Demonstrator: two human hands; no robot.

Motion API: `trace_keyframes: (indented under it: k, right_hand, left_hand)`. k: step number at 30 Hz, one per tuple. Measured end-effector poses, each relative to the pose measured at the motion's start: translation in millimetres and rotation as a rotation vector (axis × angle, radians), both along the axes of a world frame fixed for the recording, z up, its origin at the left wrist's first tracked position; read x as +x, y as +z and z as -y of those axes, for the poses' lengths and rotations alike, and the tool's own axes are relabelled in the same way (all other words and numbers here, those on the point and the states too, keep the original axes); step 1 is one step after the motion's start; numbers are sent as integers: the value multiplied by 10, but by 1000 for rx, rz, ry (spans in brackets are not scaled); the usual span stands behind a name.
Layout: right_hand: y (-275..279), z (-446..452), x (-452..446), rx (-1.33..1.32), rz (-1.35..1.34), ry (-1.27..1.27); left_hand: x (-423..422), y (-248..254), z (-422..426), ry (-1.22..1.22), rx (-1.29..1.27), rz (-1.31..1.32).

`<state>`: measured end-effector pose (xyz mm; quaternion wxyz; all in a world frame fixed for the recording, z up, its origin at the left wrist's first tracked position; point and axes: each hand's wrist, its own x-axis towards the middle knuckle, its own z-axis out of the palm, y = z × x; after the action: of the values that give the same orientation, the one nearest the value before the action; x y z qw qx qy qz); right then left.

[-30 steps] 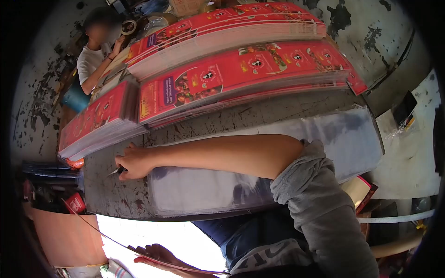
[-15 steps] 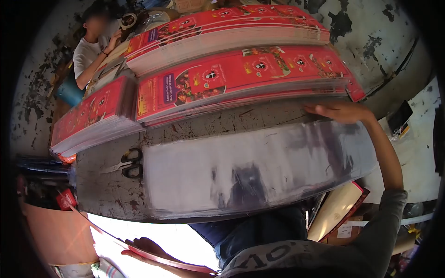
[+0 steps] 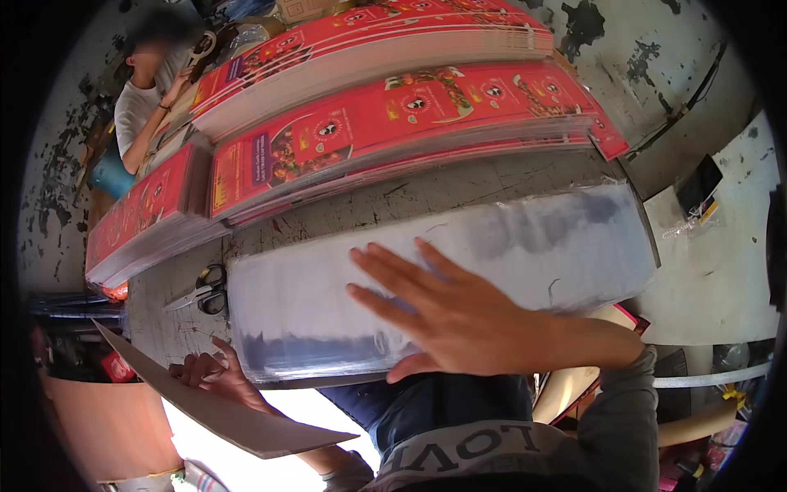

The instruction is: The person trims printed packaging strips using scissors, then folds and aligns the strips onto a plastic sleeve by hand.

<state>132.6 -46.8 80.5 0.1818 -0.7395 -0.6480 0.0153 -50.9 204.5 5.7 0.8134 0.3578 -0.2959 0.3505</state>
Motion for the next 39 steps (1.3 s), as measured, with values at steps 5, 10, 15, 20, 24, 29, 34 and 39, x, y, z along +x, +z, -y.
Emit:
trace_keyframes:
  k: [5,10,15,20,24,29,34,39]
  right_hand:
    - [-316,-147,-235,84,-67,-265]
    - [-338,932,158,-82,93,-938]
    - [-402,2140,242,-474,276,-1980]
    - [-343,1348,-158,103,299,-1318]
    - [-347,387,-591,-17,-74,-385]
    - [-310,692,-405,-198,7,-658]
    - [-511,1898,61,117,37,-1175]
    - [-601,2009,222,-214,371,-1939]
  left_hand:
    - [6,-62,173,582,-515,-596]
    - [77,102,313,852,-431,-781]
    - [127,50,334,1102,-561,-831]
    - [236,129,439,1177,-459,-854]
    - [239,128,411,1217,-430,-918]
    - [247,107,423,1339,-409,-949]
    - [307,112,454,1423,-388,-912]
    - [316,69,448,1481,-438,-868]
